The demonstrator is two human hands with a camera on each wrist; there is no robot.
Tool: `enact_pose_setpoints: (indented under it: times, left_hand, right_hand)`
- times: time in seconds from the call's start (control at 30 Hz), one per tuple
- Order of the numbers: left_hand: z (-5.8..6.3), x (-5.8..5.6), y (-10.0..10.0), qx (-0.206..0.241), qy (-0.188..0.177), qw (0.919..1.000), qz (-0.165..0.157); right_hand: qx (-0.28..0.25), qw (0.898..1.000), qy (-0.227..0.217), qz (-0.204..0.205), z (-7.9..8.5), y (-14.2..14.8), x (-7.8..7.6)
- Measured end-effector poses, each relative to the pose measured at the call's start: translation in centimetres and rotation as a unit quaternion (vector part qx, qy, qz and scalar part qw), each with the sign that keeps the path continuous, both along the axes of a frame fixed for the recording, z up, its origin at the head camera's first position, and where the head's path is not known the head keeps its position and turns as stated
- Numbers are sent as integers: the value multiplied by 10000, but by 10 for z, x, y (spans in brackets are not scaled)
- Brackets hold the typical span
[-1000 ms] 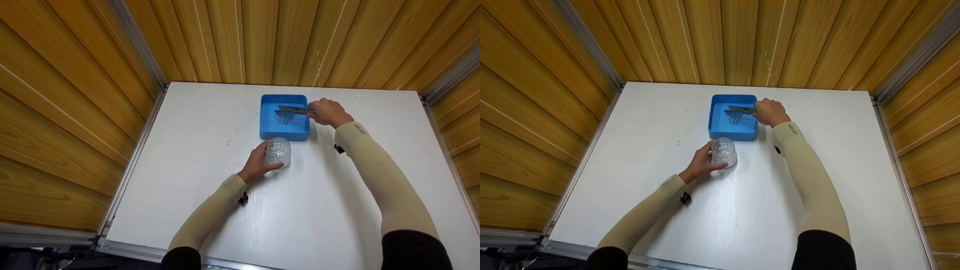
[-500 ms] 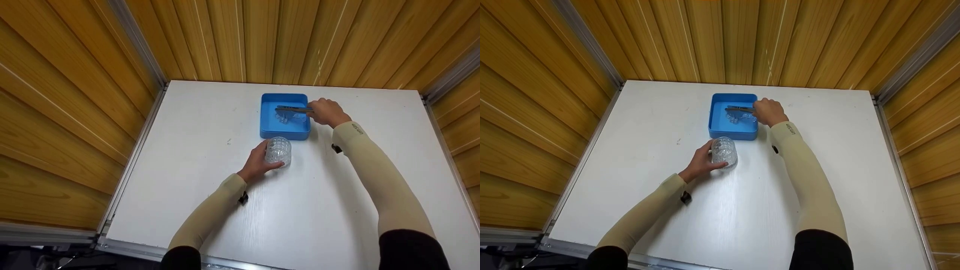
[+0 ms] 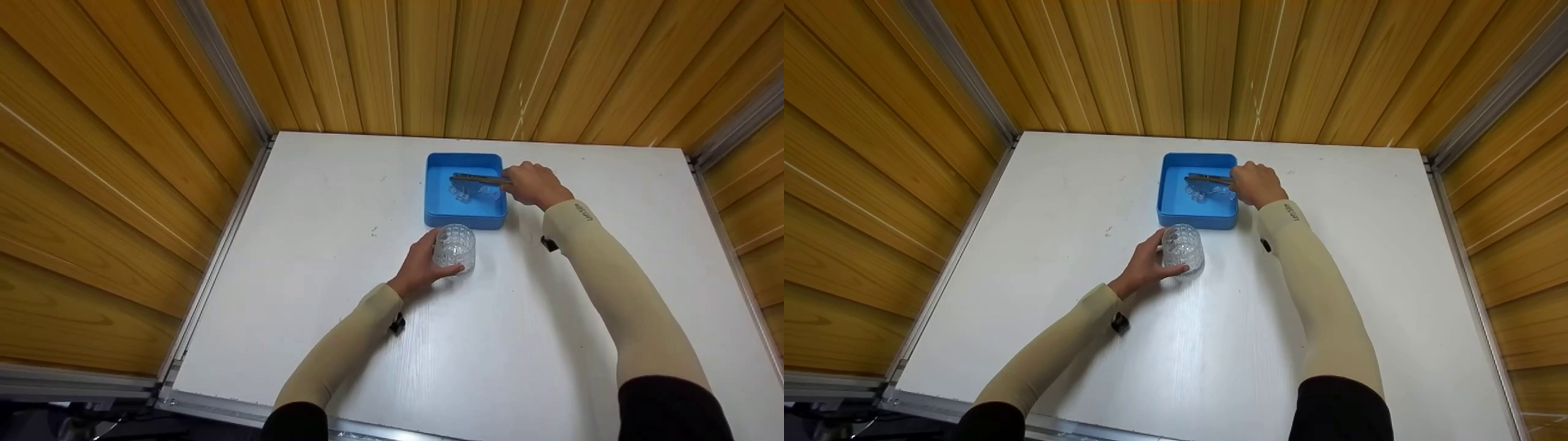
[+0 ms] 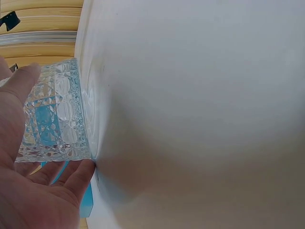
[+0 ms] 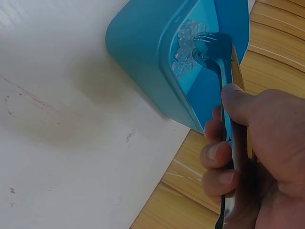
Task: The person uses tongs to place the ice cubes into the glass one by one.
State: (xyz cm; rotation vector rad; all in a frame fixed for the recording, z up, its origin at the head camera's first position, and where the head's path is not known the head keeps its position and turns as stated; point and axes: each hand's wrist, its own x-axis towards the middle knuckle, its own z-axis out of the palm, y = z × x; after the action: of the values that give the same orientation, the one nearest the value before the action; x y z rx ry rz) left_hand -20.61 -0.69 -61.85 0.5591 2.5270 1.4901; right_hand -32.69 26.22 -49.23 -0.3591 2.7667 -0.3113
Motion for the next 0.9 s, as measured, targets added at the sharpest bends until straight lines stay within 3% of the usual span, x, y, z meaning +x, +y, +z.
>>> enact_pose_setpoints:
  times: [0.9]
  left_hand:
    - [-4,-3,0,-79,-7,10000,-7]
  right_hand:
    - [-183,9995,197,163,10,17,3]
